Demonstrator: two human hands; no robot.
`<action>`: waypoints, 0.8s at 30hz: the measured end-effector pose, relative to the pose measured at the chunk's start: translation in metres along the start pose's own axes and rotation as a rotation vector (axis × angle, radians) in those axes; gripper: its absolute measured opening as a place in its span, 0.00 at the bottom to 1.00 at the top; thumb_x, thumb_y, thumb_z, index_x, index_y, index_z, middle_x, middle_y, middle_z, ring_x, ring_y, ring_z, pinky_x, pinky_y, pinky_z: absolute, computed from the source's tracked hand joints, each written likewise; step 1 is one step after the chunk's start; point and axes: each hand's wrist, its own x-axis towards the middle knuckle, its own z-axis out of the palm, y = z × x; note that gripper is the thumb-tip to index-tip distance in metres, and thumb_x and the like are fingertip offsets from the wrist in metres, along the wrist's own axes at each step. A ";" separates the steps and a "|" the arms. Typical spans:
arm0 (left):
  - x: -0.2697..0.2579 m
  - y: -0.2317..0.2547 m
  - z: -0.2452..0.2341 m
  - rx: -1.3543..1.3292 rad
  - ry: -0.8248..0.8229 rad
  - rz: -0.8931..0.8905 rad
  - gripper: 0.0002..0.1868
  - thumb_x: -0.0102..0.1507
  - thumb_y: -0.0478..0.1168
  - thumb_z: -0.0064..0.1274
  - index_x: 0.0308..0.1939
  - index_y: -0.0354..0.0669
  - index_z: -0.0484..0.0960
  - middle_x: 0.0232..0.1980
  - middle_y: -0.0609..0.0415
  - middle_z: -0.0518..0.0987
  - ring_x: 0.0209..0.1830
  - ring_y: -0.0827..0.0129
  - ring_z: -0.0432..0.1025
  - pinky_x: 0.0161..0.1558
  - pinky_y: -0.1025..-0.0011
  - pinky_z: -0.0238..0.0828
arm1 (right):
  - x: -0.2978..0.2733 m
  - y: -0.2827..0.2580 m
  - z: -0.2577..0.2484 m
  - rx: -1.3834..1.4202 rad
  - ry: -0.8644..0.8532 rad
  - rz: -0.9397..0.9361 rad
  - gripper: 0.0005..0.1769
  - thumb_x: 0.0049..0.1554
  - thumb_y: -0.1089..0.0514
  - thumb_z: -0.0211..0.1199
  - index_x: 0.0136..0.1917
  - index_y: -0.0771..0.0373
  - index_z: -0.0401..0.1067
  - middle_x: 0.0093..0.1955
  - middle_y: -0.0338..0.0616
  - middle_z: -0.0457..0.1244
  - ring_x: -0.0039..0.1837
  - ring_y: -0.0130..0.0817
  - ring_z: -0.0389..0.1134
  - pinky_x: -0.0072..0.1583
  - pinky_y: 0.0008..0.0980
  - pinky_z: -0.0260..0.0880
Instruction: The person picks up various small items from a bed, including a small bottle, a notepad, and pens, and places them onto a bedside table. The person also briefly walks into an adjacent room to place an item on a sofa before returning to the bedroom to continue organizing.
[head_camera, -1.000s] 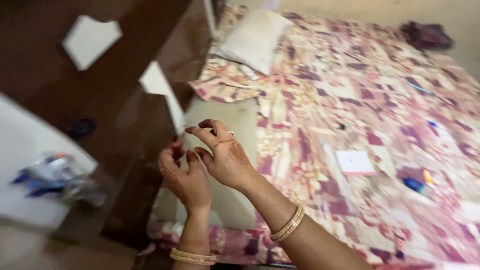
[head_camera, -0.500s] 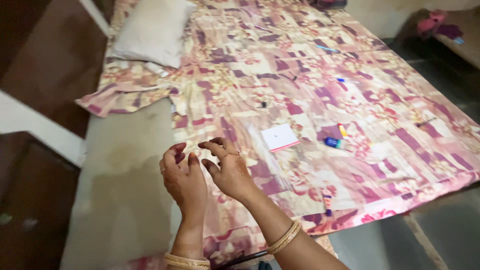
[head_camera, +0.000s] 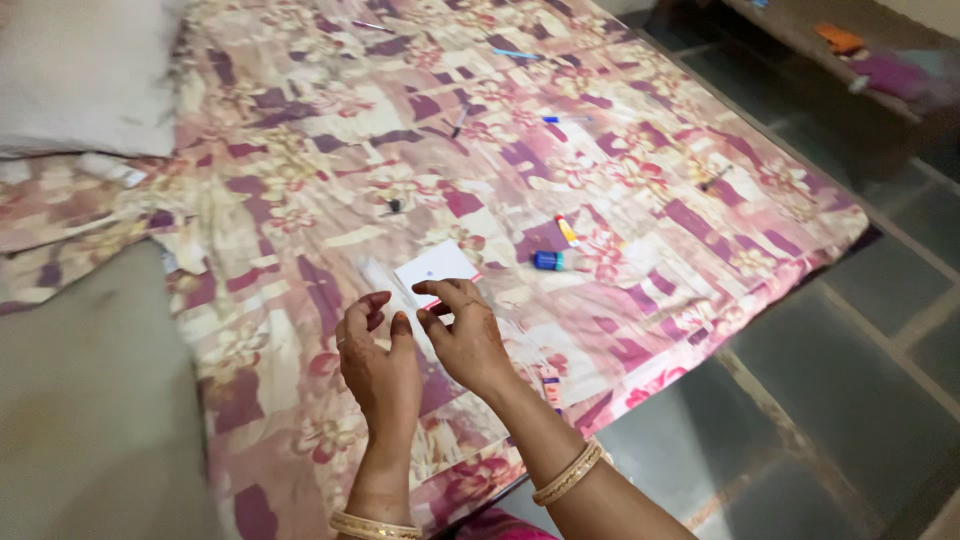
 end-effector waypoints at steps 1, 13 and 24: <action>0.002 -0.001 0.006 0.003 -0.013 -0.006 0.15 0.60 0.31 0.58 0.52 0.41 0.80 0.53 0.49 0.78 0.53 0.58 0.74 0.53 0.60 0.69 | 0.001 0.006 -0.003 -0.001 0.023 0.011 0.18 0.57 0.62 0.62 0.62 0.60 0.74 0.62 0.50 0.63 0.56 0.38 0.73 0.53 0.33 0.78; 0.029 -0.014 0.058 -0.117 -0.182 0.009 0.14 0.60 0.32 0.57 0.50 0.42 0.79 0.52 0.49 0.78 0.51 0.59 0.75 0.53 0.62 0.71 | 0.016 0.043 -0.019 -0.036 0.192 0.121 0.19 0.56 0.63 0.63 0.62 0.61 0.75 0.61 0.47 0.64 0.54 0.37 0.74 0.51 0.33 0.76; 0.039 -0.037 0.104 -0.122 -0.211 -0.111 0.12 0.60 0.36 0.59 0.48 0.43 0.80 0.49 0.50 0.79 0.50 0.60 0.74 0.52 0.61 0.70 | 0.044 0.089 -0.028 -0.132 0.125 0.152 0.21 0.55 0.62 0.65 0.62 0.60 0.75 0.62 0.50 0.66 0.55 0.40 0.74 0.56 0.36 0.74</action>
